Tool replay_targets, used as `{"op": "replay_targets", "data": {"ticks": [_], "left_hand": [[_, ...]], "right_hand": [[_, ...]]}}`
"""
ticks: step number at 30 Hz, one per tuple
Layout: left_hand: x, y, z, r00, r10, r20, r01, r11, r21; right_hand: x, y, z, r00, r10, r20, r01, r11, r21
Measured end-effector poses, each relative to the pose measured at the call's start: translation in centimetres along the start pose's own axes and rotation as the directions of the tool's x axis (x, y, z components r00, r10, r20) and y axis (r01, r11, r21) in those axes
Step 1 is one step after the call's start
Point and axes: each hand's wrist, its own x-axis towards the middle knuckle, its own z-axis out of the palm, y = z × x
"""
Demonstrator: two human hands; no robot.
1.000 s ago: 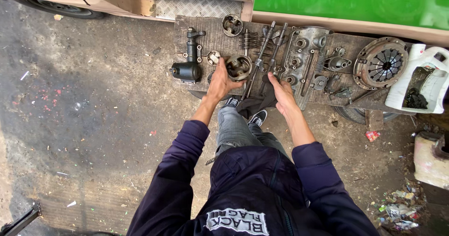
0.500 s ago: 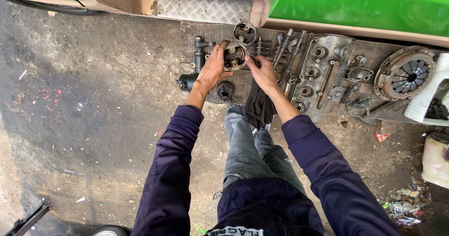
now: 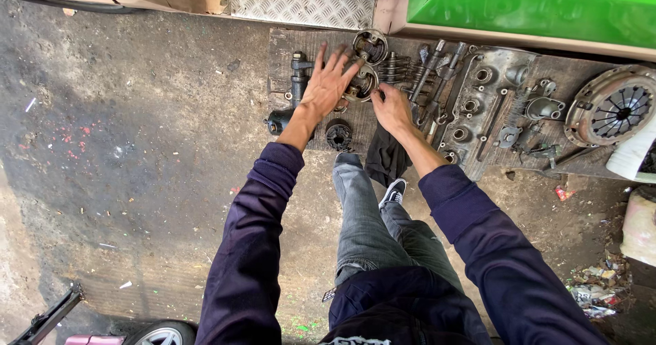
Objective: The person cleans a piston and other engine parts using a rag and a small brush. They wipe the piston with a rag, then use a brush to scrub the inside of the piston, and finally wipe it again with the rag.
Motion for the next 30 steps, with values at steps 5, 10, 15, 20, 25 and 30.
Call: {"op": "replay_targets", "data": {"ticks": [5, 10, 15, 20, 25, 30], "left_hand": [[0.2, -0.9, -0.6, 0.991, -0.056, 0.12, 0.061, 0.997, -0.042], [0.1, -1.7, -0.1, 0.99, -0.078, 0.119, 0.084, 0.995, -0.053], [0.4, -1.8, 0.7, 0.987, -0.131, 0.094, 0.136, 0.989, -0.054], [0.2, -1.3, 1.2, 0.981, -0.15, 0.124, 0.155, 0.987, -0.036], [0.3, -0.1, 2.9, 0.974, -0.113, 0.195, 0.099, 0.992, 0.08], [-0.3, 1.6, 4.3, 0.987, -0.16, 0.034, 0.146, 0.956, 0.253]], "right_hand": [[1.7, 1.8, 2.4, 0.999, 0.04, -0.013, -0.041, 0.998, -0.041], [3.3, 2.8, 3.8, 0.998, -0.024, -0.061, 0.016, 0.993, -0.12], [3.4, 2.0, 4.4, 0.999, 0.033, -0.035, -0.038, 0.986, -0.161], [2.7, 1.4, 4.3, 0.998, -0.038, -0.059, 0.032, 0.994, -0.1], [1.2, 2.8, 3.6, 0.997, -0.036, -0.072, 0.027, 0.993, -0.111], [-0.2, 4.4, 4.4, 0.99, -0.06, -0.125, 0.035, 0.98, -0.194]]}}
